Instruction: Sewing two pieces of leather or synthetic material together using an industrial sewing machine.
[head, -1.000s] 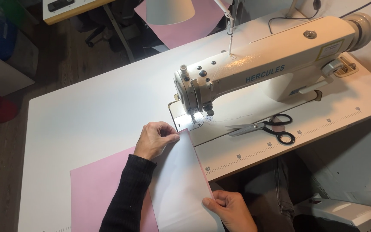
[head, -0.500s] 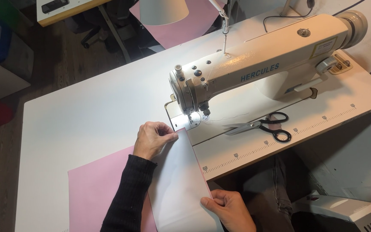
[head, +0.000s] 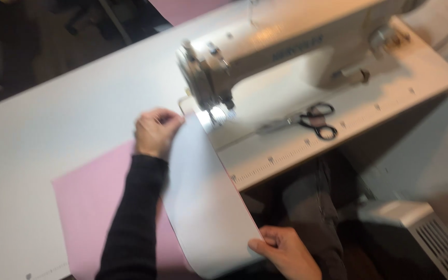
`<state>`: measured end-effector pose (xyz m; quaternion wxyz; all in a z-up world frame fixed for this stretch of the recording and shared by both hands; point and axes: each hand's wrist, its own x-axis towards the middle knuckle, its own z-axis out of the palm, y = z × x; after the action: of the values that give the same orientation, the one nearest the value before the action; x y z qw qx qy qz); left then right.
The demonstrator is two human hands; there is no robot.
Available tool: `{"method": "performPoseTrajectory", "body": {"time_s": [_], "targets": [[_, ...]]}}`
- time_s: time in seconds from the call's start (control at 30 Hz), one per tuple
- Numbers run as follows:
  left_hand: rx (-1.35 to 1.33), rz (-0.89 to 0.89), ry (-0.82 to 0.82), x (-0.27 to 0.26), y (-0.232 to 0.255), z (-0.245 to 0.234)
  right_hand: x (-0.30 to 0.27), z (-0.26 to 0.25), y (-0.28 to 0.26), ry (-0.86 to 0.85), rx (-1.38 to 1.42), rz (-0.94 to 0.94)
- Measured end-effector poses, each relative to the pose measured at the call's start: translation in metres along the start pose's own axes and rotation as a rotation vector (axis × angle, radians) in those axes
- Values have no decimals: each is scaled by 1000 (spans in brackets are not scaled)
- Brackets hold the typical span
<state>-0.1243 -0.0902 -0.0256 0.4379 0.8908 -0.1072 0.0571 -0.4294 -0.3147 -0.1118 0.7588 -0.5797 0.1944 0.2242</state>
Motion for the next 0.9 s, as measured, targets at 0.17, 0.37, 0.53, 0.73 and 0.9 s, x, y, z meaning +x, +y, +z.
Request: {"method": "performPoseTrajectory", "body": {"time_s": [0.17,0.37,0.53,0.73,0.9], "targets": [[46,36,18,30,-19,4,-17,9,-17,-28,145,-57],[27,142,-9,40,-21,7,-25,8,-21,-163,152,-242],[36,106,-2,35,-19,3,-26,9,-17,-104,123,-149],[49,88,18,38,-16,2,-30,9,-25,-123,111,-151],[73,78,15,40,-23,2,-29,12,-23,-119,130,-245]]}}
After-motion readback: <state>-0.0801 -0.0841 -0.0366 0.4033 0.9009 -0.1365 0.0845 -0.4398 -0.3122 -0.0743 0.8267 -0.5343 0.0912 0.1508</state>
